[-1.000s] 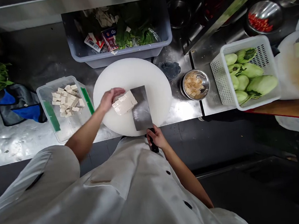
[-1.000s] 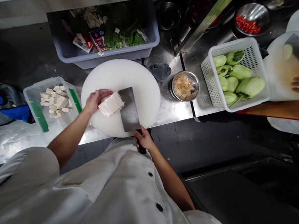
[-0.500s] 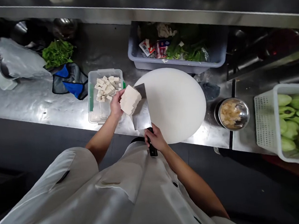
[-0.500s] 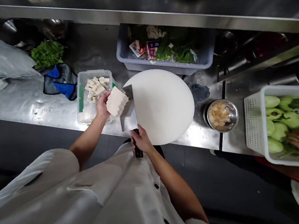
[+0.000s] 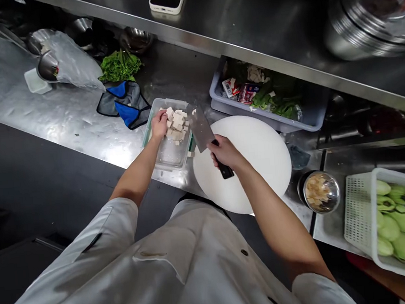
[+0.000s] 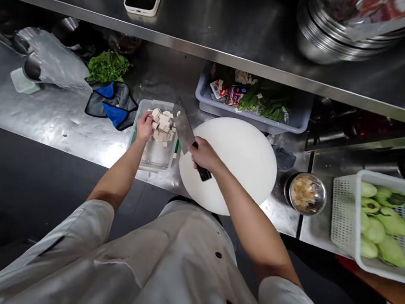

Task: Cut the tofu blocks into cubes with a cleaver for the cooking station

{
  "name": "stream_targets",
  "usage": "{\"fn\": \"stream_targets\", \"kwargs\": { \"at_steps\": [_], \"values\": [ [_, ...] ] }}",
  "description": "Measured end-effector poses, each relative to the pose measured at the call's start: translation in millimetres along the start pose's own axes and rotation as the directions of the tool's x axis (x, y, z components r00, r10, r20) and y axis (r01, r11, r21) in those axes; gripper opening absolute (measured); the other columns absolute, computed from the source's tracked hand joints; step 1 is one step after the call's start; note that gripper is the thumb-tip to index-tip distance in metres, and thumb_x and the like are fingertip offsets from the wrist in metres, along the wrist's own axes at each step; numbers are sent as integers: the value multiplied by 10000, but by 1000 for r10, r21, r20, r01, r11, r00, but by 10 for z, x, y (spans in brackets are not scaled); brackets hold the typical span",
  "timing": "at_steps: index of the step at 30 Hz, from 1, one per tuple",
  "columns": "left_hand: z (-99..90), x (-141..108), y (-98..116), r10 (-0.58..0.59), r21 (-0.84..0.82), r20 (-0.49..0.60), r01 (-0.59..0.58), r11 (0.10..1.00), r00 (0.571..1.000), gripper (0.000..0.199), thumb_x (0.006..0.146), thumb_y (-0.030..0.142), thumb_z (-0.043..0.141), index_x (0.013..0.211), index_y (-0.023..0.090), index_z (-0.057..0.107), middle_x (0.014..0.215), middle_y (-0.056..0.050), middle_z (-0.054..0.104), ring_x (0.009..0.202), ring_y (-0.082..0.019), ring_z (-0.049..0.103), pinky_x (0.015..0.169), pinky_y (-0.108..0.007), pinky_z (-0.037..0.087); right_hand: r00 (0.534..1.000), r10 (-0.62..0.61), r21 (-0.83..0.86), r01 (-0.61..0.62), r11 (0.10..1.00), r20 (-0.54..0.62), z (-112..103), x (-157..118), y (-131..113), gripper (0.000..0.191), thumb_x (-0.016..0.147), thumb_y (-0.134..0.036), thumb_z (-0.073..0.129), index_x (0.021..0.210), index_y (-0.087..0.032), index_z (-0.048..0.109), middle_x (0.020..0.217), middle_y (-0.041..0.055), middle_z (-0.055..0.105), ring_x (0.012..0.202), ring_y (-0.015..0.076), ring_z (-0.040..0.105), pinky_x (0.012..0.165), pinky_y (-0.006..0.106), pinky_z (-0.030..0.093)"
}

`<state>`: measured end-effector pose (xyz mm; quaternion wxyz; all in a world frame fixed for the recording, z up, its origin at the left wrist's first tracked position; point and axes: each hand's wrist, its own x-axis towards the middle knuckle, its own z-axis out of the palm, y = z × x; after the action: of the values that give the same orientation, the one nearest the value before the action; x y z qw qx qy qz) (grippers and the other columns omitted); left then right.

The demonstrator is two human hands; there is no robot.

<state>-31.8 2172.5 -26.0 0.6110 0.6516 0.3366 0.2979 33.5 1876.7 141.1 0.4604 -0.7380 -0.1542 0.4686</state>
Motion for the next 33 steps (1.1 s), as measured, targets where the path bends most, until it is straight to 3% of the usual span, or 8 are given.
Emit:
{"fn": "stream_targets", "kwargs": {
  "at_steps": [4,8,13,17,21,24,27,33],
  "values": [
    [-165,-166,123,117,263,14,-116,958,993,277,871,348,580,1023,164,722,988,-88,744,963,-224,675,973,-349,495,992,-121,-3,121,993,-34,-408,-572,333,247,944,-441,615,916,-244,471,546,-110,531,333,94,485,369,210,403],
    [-643,-442,246,199,468,-21,-166,868,980,285,851,293,556,1061,160,695,1042,-100,723,958,-234,667,928,-344,509,978,-93,-1,95,995,-186,-615,-1282,943,300,954,-513,606,888,-251,474,553,-103,523,348,101,488,407,240,419],
    [-1102,-623,324,91,688,-144,33,725,985,289,837,300,590,1082,164,659,989,-116,682,965,-299,645,946,-455,510,837,-20,-200,-108,974,-548,-686,-1860,1635,337,930,-589,569,905,-271,461,483,-69,533,400,180,539,467,307,441],
    [-735,-893,530,192,771,184,-263,580,964,316,863,294,555,1128,170,674,1092,-161,651,1121,-353,596,1040,-511,470,817,51,-268,-246,932,-574,-722,-1837,1890,328,913,-591,504,945,-267,466,448,-58,521,410,239,573,519,361,468],
    [-4,-1397,742,61,699,614,-579,420,787,398,823,322,644,1204,220,693,1297,-175,582,1230,-394,535,1005,-530,493,836,91,-251,-264,931,-542,-739,-1735,1973,373,914,-601,482,1032,-248,508,449,-71,508,402,248,579,538,370,480],
    [347,-1677,770,-30,749,627,-591,299,779,373,807,227,654,1175,223,714,1393,-212,513,1284,-452,481,954,-581,487,821,45,-274,-241,931,-569,-710,-1736,1981,410,902,-612,489,1059,-234,528,457,-63,510,418,252,582,547,376,478],
    [442,-1760,714,-34,788,582,-554,267,812,257,871,181,575,1054,213,752,1358,-221,527,1267,-446,493,940,-584,481,816,58,-237,-234,943,-575,-671,-1759,1969,397,905,-605,484,1051,-237,514,459,-56,523,410,244,579,537,365,472],
    [317,-1641,521,93,716,546,-522,463,832,223,824,180,649,994,202,791,1337,-177,552,1171,-360,554,982,-502,503,811,80,-180,-223,958,-579,-655,-1771,1976,348,906,-588,487,997,-253,469,451,-67,507,399,225,574,510,333,465]
  ]
}}
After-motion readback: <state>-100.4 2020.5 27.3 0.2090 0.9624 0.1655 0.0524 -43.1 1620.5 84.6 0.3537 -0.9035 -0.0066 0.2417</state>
